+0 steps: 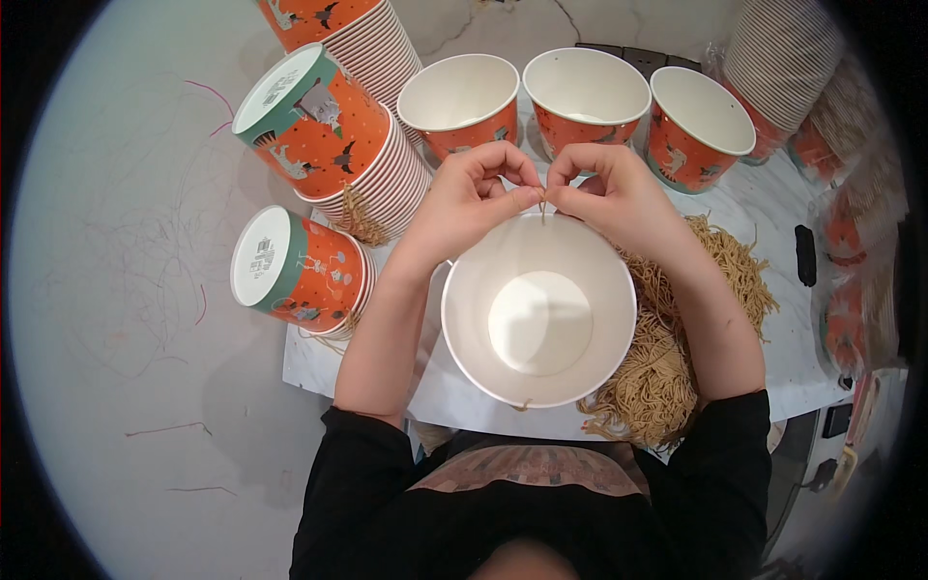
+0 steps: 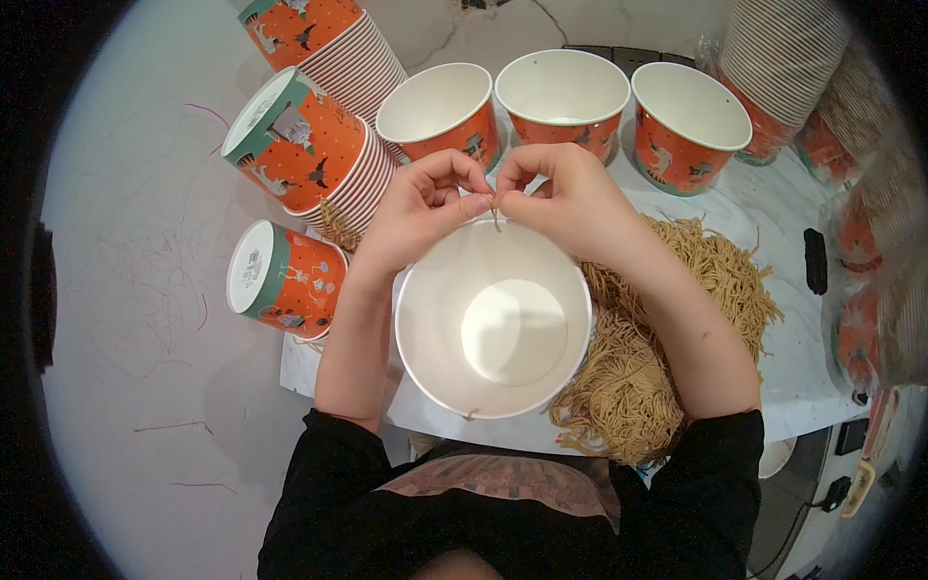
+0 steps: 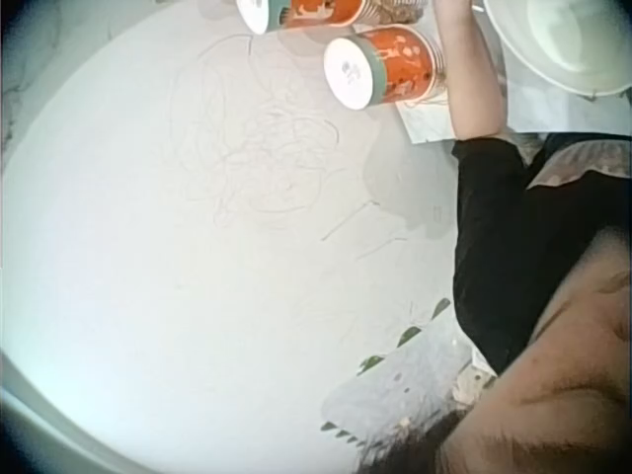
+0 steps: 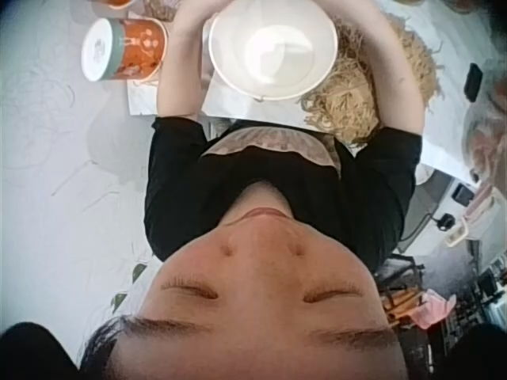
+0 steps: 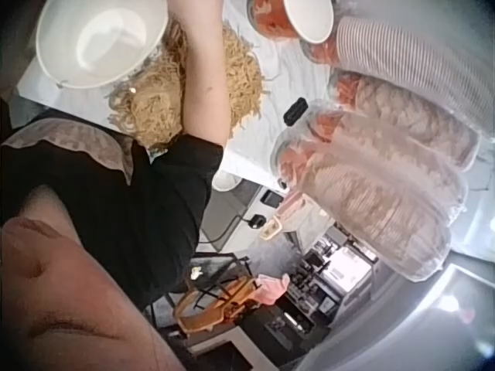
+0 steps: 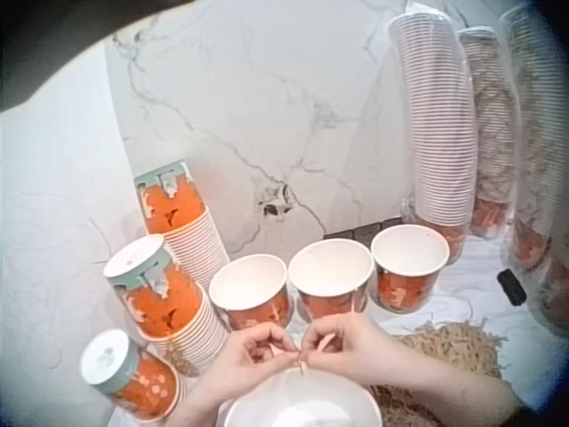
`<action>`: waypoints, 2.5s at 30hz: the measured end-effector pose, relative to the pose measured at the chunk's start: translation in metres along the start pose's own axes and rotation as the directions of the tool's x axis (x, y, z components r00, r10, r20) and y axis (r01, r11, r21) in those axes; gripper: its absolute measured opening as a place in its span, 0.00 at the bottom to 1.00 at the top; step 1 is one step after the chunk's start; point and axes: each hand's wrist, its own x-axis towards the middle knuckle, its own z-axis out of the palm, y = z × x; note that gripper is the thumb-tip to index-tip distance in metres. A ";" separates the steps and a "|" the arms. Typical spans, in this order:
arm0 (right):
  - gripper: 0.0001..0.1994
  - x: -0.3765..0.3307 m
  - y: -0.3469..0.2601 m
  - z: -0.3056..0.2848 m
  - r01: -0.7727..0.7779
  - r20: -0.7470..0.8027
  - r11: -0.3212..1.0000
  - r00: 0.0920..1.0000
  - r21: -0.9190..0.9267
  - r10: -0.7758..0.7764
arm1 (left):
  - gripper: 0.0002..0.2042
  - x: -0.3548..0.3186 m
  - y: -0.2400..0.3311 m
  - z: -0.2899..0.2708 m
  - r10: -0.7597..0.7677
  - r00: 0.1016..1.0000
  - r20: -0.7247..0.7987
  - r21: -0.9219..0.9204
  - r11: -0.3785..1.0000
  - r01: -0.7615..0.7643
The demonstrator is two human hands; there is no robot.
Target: Attaching elastic strings to paper buckets by threading them through pre-punched holes and tying knots to form handles.
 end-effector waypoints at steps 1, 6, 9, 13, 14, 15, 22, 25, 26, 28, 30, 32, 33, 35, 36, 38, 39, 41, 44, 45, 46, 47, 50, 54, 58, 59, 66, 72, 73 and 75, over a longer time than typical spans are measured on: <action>0.05 0.001 0.002 -0.001 0.000 0.000 1.000 1.000 0.000 0.000 | 0.05 0.000 0.000 0.000 0.000 1.000 0.002 -0.018 1.000 0.000; 0.05 0.001 0.003 0.000 0.020 0.038 0.999 0.999 -0.028 -0.018 | 0.05 0.000 0.001 -0.001 -0.057 0.998 -0.002 -0.051 0.997 0.056; 0.07 0.002 0.008 0.002 0.113 0.010 0.990 0.994 -0.084 -0.112 | 0.06 0.000 0.001 -0.002 -0.081 0.997 -0.018 -0.083 0.993 0.079; 0.08 0.002 0.008 0.004 0.129 0.009 0.986 0.992 -0.108 -0.129 | 0.06 -0.002 0.005 -0.002 -0.120 0.992 -0.031 -0.107 0.987 0.116; 0.08 0.002 0.009 0.005 0.105 -0.014 0.989 0.994 -0.109 -0.107 | 0.06 -0.002 0.007 -0.002 -0.120 0.992 -0.031 -0.107 0.987 0.116; 0.09 0.002 0.010 0.006 0.082 -0.035 0.991 0.996 -0.107 -0.086 | 0.07 -0.002 0.009 -0.004 -0.158 0.987 -0.026 -0.085 0.984 0.155; 0.08 0.001 0.014 0.011 0.079 -0.039 0.980 0.995 -0.182 -0.088 | 0.06 -0.005 0.008 0.001 -0.192 0.980 -0.052 0.031 0.981 0.193; 0.08 0.000 0.010 0.013 0.066 -0.048 0.984 0.996 -0.166 -0.075 | 0.07 -0.006 0.009 0.003 -0.161 0.984 -0.081 0.068 0.984 0.166; 0.08 0.000 0.009 0.014 0.080 -0.064 0.983 0.994 -0.165 -0.091 | 0.07 -0.007 0.009 0.004 -0.161 0.984 -0.082 0.068 0.984 0.167; 0.08 -0.002 0.008 0.015 0.091 -0.080 0.982 0.991 -0.165 -0.105 | 0.07 -0.007 0.008 0.006 -0.078 0.985 -0.153 0.109 0.990 0.095; 0.07 -0.003 0.007 0.015 0.109 -0.072 0.982 0.990 -0.154 -0.121 | 0.07 -0.007 0.006 0.008 -0.059 0.982 -0.182 0.125 0.989 0.082; 0.07 -0.003 0.003 0.015 0.088 -0.070 0.983 0.992 -0.160 -0.101 | 0.08 -0.008 0.006 0.008 -0.038 0.977 -0.210 0.142 0.987 0.069; 0.07 -0.003 0.002 0.015 0.068 -0.069 0.984 0.994 -0.166 -0.080 | 0.08 -0.009 0.007 0.008 -0.040 0.976 -0.215 0.159 0.984 0.076; 0.07 -0.001 0.005 0.013 0.077 -0.064 0.986 0.994 -0.151 -0.088 | 0.08 -0.009 0.011 0.008 -0.042 0.975 -0.219 0.178 0.981 0.082; 0.07 0.000 0.007 0.012 0.086 -0.059 0.987 0.994 -0.136 -0.095 | 0.08 -0.010 0.015 0.006 -0.078 0.979 -0.190 0.172 0.979 0.111; 0.08 0.000 0.009 0.013 0.087 -0.048 0.990 0.995 -0.115 -0.093 | 0.08 -0.012 0.018 0.004 -0.114 0.980 -0.162 0.167 0.976 0.141; 0.08 0.000 0.010 0.012 0.085 -0.041 0.992 0.995 -0.098 -0.089 | 0.07 -0.011 0.018 0.004 -0.119 0.981 -0.155 0.128 0.982 0.139; 0.08 0.000 0.012 0.012 0.080 -0.034 0.994 0.996 -0.079 -0.083 | 0.05 -0.012 0.022 0.002 -0.122 0.982 -0.146 0.089 0.987 0.136; 0.09 0.001 0.015 0.011 0.079 -0.030 0.995 0.996 -0.060 -0.081 | 0.04 -0.015 0.033 0.000 -0.174 0.976 -0.135 0.286 0.936 0.206; 0.09 0.002 0.016 0.012 0.082 -0.032 0.995 0.996 -0.060 -0.084 | 0.04 -0.016 0.032 0.000 -0.168 0.977 -0.135 0.314 0.927 0.203; 0.09 0.002 0.015 0.012 0.082 -0.032 0.995 0.996 -0.060 -0.084 | 0.05 -0.017 0.032 -0.001 -0.162 0.978 -0.134 0.342 0.918 0.199; 0.09 0.002 0.014 0.012 0.075 -0.027 0.995 0.997 -0.065 -0.077 | 0.05 -0.017 0.032 -0.001 -0.162 0.978 -0.134 0.342 0.918 0.199; 0.08 0.000 0.012 0.012 0.087 -0.029 0.993 0.996 -0.073 -0.090 | 0.07 -0.017 0.033 0.000 -0.171 0.979 -0.112 0.373 0.906 0.201; 0.08 -0.003 0.005 0.017 0.084 -0.057 0.993 0.994 -0.082 -0.088 | 0.09 -0.016 0.034 0.003 -0.239 0.958 -0.159 0.342 0.897 0.281; 0.08 -0.004 0.002 0.019 0.083 -0.064 0.993 0.994 -0.080 -0.088 | 0.08 -0.016 0.028 0.000 -0.257 0.961 -0.103 0.139 0.953 0.269; 0.08 -0.004 0.003 0.019 0.087 -0.059 0.992 0.994 -0.087 -0.093 | 0.08 -0.016 0.027 -0.002 -0.257 0.961 -0.103 0.140 0.953 0.270; 0.08 -0.007 0.003 0.020 0.193 -0.061 0.960 0.976 -0.205 -0.209 | 0.07 -0.015 0.028 -0.005 -0.280 0.958 -0.065 0.059 0.957 0.284; 0.07 -0.007 0.002 0.021 0.167 -0.062 0.958 0.981 -0.233 -0.186 | 0.06 -0.015 0.032 -0.011 -0.264 0.961 -0.082 0.081 0.959 0.271; 0.07 -0.007 0.002 0.021 0.168 -0.062 0.958 0.980 -0.233 -0.187 | 0.06 -0.015 0.030 -0.013 -0.234 0.968 -0.091 0.093 0.966 0.242; 0.06 -0.007 0.002 0.020 0.160 -0.057 0.959 0.982 -0.232 -0.178 | 0.06 -0.016 0.031 -0.018 -0.232 0.968 -0.100 0.127 0.961 0.244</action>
